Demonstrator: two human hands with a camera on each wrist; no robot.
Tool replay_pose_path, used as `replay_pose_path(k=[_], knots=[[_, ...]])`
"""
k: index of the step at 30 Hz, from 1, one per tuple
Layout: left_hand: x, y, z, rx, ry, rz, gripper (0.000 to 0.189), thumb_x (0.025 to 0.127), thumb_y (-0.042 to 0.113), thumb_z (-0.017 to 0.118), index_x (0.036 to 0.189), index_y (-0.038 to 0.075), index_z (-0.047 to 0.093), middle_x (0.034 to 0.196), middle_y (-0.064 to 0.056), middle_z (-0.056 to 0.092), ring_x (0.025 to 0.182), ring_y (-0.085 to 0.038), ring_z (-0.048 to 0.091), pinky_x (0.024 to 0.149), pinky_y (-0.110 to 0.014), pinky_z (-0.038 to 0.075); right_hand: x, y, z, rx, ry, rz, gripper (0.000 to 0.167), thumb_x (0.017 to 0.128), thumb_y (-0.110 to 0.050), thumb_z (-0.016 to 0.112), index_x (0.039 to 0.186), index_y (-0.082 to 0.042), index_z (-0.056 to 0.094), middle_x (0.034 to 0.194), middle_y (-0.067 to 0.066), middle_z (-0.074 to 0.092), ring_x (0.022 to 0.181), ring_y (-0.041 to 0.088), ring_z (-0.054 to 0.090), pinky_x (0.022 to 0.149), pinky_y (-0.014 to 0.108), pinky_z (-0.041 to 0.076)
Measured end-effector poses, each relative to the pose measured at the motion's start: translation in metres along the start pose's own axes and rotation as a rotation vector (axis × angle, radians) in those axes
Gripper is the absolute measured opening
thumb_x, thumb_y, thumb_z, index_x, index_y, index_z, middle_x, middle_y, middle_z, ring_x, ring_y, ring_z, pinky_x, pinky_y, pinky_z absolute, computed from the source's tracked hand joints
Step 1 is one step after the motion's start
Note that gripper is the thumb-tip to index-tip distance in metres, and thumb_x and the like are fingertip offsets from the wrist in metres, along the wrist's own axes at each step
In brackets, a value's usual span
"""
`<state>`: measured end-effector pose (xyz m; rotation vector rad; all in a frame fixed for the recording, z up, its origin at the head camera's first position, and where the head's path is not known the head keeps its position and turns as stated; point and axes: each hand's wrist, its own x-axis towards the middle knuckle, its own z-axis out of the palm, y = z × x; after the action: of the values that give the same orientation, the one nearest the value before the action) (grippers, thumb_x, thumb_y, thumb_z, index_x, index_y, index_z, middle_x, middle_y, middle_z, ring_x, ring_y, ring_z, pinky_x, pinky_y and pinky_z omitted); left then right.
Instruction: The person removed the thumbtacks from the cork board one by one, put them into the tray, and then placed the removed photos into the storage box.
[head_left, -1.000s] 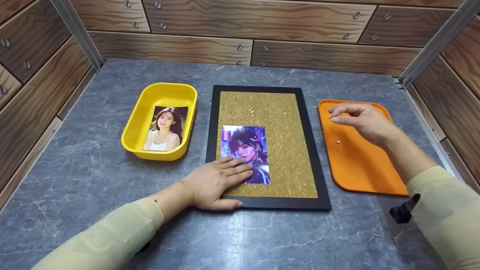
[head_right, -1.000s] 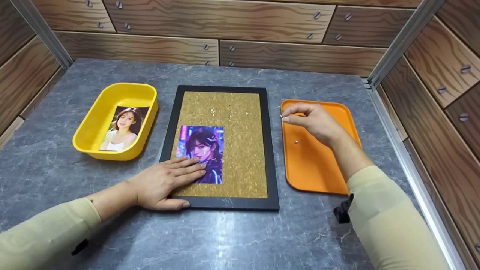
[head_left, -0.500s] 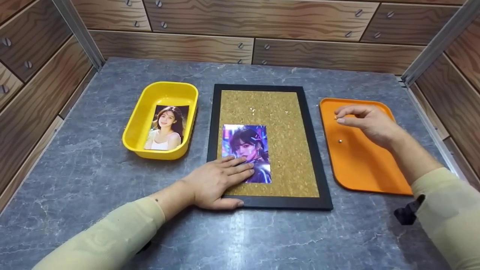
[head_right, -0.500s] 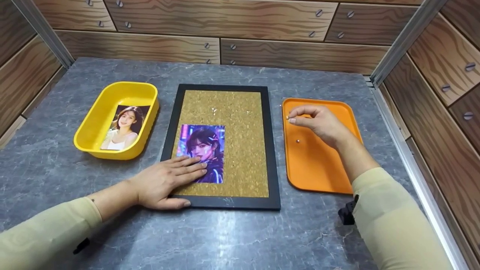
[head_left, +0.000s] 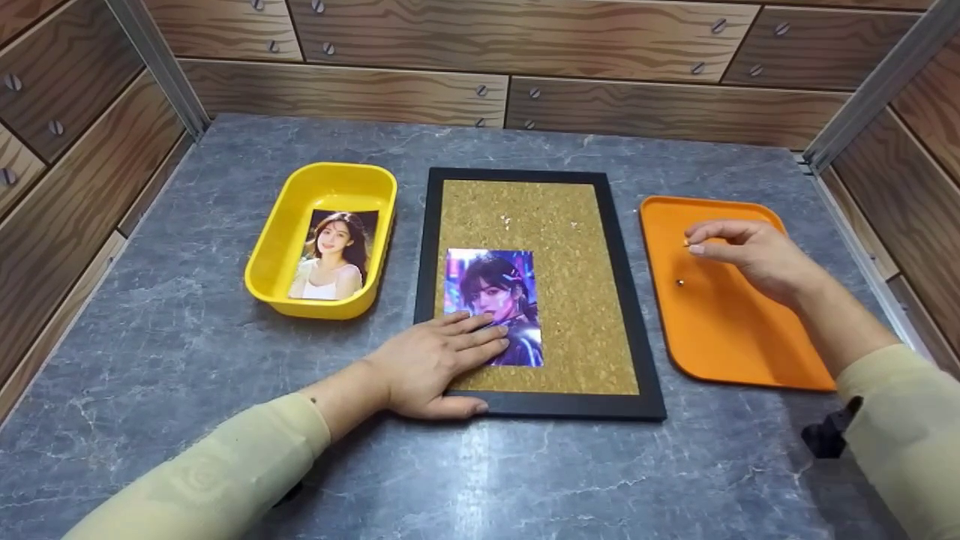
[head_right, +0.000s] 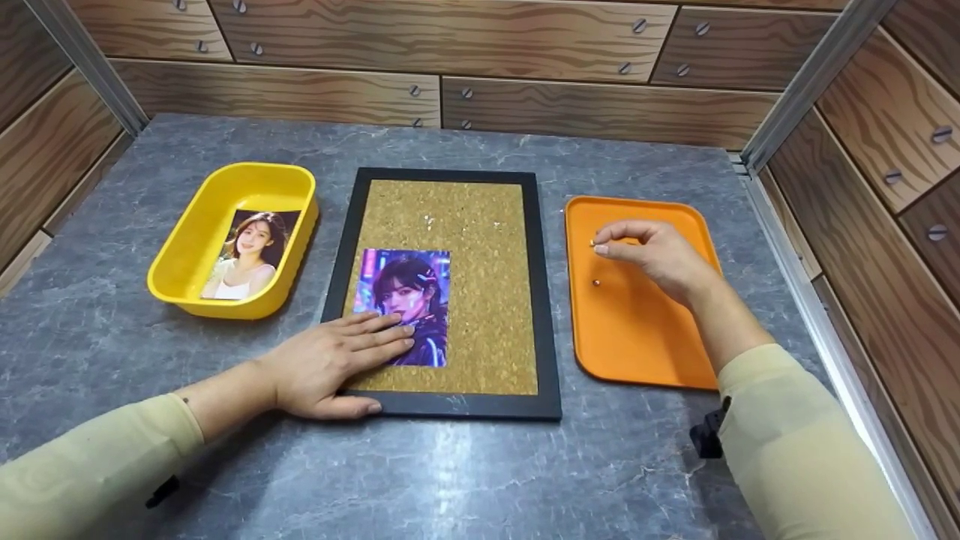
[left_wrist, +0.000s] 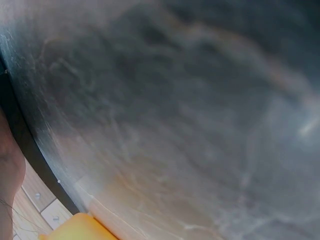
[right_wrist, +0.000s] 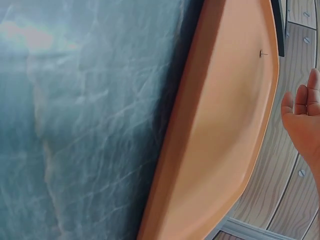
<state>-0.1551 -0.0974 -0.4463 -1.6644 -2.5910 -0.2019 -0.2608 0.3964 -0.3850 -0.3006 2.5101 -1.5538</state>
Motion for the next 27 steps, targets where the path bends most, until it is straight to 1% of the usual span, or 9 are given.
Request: replay_pose_path(k=[2, 7, 11, 14, 21, 27], knots=[[0.000, 0.000, 0.000, 0.001, -0.005, -0.004, 0.084, 0.106, 0.066, 0.043, 0.165, 0.007, 0.037, 0.171, -0.009, 0.035, 0.159, -0.028, 0.029, 0.131, -0.042, 0.019, -0.001, 0.002, -0.001, 0.002, -0.006, -0.008, 0.020, 0.101, -0.009, 0.074, 0.116, 0.003, 0.077, 0.121, -0.008, 0.072, 0.118, 0.007, 0.059, 0.096, 0.015, 0.047], [0.000, 0.000, 0.000, 0.002, -0.005, -0.005, 0.084, 0.106, 0.066, 0.043, 0.165, 0.007, 0.037, 0.171, -0.009, 0.035, 0.159, -0.028, 0.029, 0.131, -0.042, 0.018, -0.003, 0.005, -0.004, 0.007, -0.007, -0.006, 0.018, 0.101, -0.008, 0.073, 0.115, 0.003, 0.077, 0.119, -0.011, 0.072, 0.116, 0.006, 0.060, 0.097, 0.014, 0.046], [0.001, 0.000, -0.001, 0.001, -0.007, -0.007, 0.085, 0.106, 0.067, 0.043, 0.166, 0.007, 0.036, 0.171, -0.009, 0.034, 0.159, -0.028, 0.028, 0.131, -0.042, 0.018, -0.004, 0.007, -0.006, -0.008, 0.001, 0.012, 0.020, 0.101, -0.009, 0.074, 0.116, 0.003, 0.076, 0.117, -0.014, 0.072, 0.115, 0.006, 0.059, 0.096, 0.014, 0.045], [0.001, 0.000, -0.002, -0.005, -0.012, -0.007, 0.085, 0.106, 0.067, 0.042, 0.166, 0.007, 0.036, 0.171, -0.009, 0.033, 0.159, -0.028, 0.028, 0.131, -0.042, 0.018, -0.006, 0.009, -0.008, -0.020, 0.004, 0.024, 0.020, 0.101, -0.010, 0.074, 0.116, 0.003, 0.076, 0.117, -0.014, 0.072, 0.114, 0.005, 0.059, 0.096, 0.013, 0.044], [0.001, -0.001, -0.001, -0.007, 0.005, 0.001, 0.084, 0.106, 0.067, 0.041, 0.165, 0.007, 0.037, 0.171, -0.010, 0.035, 0.158, -0.029, 0.029, 0.131, -0.043, 0.019, -0.008, 0.015, -0.011, -0.044, 0.007, 0.042, 0.019, 0.101, -0.011, 0.074, 0.116, 0.002, 0.077, 0.118, -0.013, 0.072, 0.114, 0.004, 0.058, 0.094, 0.012, 0.045], [0.000, 0.000, -0.001, -0.008, 0.005, 0.004, 0.085, 0.106, 0.067, 0.041, 0.165, 0.007, 0.037, 0.170, -0.010, 0.035, 0.158, -0.030, 0.029, 0.131, -0.044, 0.020, -0.010, 0.018, -0.014, -0.031, 0.010, 0.072, 0.021, 0.101, -0.011, 0.074, 0.118, 0.002, 0.077, 0.117, -0.015, 0.072, 0.112, 0.004, 0.059, 0.093, 0.012, 0.047]])
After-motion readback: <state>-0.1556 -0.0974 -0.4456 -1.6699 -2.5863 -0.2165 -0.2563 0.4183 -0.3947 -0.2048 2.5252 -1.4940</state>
